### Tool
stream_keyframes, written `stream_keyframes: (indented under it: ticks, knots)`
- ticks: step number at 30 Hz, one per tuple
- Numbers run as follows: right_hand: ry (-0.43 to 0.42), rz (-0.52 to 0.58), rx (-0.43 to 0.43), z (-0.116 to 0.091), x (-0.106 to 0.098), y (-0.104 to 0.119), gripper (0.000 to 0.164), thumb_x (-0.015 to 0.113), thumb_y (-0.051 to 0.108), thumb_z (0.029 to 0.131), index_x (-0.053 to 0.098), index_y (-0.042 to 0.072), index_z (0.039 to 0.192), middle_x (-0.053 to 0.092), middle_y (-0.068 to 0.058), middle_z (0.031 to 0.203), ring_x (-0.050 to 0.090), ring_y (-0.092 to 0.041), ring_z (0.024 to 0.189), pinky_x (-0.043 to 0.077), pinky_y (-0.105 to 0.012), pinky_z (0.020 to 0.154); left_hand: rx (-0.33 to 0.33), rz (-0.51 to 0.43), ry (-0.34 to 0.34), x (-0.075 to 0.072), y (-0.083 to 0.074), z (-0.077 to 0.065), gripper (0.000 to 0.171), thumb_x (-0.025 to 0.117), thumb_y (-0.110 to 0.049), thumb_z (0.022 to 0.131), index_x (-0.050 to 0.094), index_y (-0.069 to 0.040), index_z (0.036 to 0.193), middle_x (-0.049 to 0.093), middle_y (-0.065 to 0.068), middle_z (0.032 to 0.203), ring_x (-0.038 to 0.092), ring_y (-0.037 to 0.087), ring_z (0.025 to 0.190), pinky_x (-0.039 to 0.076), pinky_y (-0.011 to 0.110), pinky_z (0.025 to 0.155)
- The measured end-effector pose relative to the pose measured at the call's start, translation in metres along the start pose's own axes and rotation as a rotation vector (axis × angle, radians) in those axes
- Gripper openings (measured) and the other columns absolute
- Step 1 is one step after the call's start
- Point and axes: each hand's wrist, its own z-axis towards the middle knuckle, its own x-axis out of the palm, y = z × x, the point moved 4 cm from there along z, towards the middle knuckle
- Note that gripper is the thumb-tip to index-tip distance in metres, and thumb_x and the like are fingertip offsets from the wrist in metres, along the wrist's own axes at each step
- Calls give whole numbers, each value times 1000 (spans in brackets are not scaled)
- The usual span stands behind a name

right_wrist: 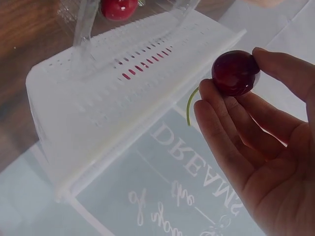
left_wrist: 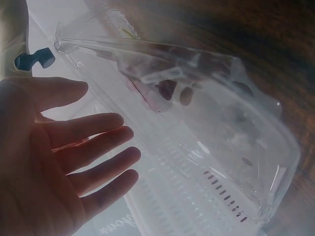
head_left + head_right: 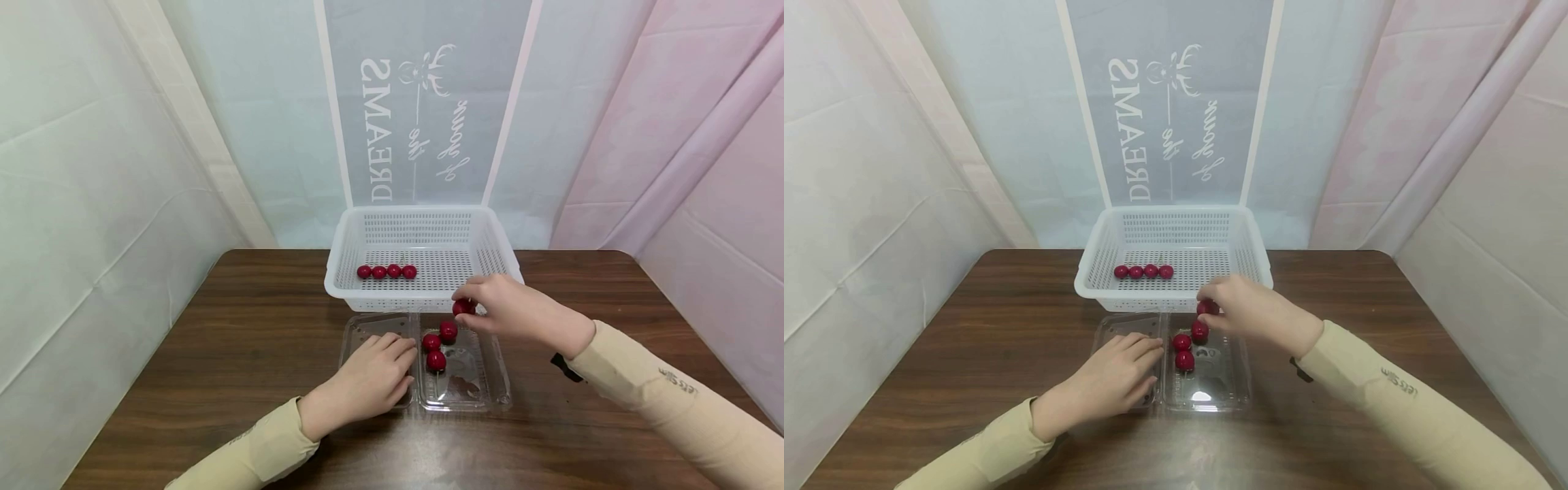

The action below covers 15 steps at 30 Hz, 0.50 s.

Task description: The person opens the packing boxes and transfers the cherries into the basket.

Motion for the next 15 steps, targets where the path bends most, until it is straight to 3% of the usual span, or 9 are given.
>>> stream_keyframes:
  ticks: [15]
  knots:
    - [-42, -28, -43, 18, -10, -8, 10, 71, 13, 82, 68, 7, 90, 64, 1, 81, 55, -5, 67, 48, -22, 60, -3, 0, 2, 0, 0, 0, 37, 59, -34, 90, 64, -9, 117, 62, 5, 122, 54, 22, 111, 47, 36, 88]
